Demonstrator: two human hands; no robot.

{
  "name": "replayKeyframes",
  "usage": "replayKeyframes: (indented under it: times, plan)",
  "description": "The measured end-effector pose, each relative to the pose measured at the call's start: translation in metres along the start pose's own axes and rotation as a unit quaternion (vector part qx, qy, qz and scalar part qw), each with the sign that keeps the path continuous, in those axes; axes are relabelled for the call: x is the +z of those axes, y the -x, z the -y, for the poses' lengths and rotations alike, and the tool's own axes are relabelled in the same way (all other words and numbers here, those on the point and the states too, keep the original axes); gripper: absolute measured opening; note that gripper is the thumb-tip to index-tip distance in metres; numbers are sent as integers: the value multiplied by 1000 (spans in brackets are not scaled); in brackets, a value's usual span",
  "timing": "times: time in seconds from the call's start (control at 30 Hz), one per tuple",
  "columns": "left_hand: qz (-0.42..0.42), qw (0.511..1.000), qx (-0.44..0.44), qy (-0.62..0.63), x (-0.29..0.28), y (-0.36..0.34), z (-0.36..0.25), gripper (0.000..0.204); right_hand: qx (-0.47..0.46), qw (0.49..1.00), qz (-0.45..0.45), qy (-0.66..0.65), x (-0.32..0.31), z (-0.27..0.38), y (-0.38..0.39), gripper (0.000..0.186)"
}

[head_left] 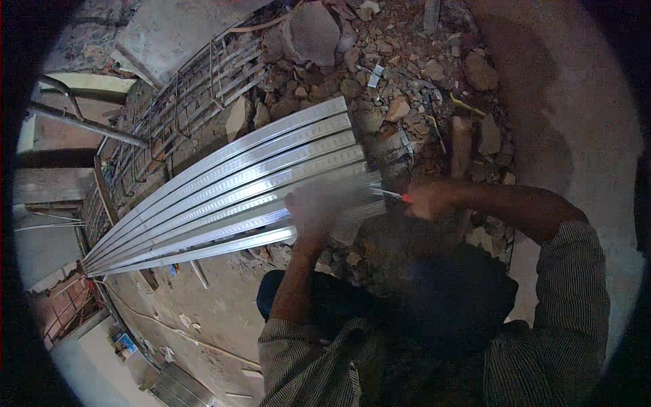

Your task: Cutting a metal stud to length using red-handled tin snips in a renovation environment.

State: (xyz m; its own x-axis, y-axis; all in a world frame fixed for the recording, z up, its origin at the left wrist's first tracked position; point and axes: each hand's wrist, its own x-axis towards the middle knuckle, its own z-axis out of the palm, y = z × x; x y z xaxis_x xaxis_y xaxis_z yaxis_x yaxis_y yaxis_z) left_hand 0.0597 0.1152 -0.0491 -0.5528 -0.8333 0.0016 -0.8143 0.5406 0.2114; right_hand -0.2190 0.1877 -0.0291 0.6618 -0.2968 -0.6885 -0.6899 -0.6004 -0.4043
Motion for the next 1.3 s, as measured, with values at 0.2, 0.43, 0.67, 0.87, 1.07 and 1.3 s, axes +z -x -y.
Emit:
replayKeyframes:
  times: [0.2, 0.43, 0.67, 0.87, 1.07, 1.3]
  plan:
    - [24, 992, -63, -102, 10, -18, 2, 46, 32, 991, -25, -128, -31, 42, -30, 24]
    - [-8, 999, -11, -30, 7, -12, 0, 46, 106, 910, -110, -386, -45, 68, -35, 31]
    - [-82, 996, 11, -16, -37, -22, -1, 28, 163, 673, -209, -691, 2, 100, 54, 36]
    - [-148, 986, -12, -79, -79, -35, -17, 30, 152, 557, -217, -787, 6, 116, 29, 37]
    - [-244, 966, -12, -81, -86, -30, -22, 35, 76, 516, -340, -783, 3, 102, -46, 36]
    - [-197, 977, -36, -66, -97, -19, -29, 30, 192, 537, -491, -658, -5, 117, -111, 37]
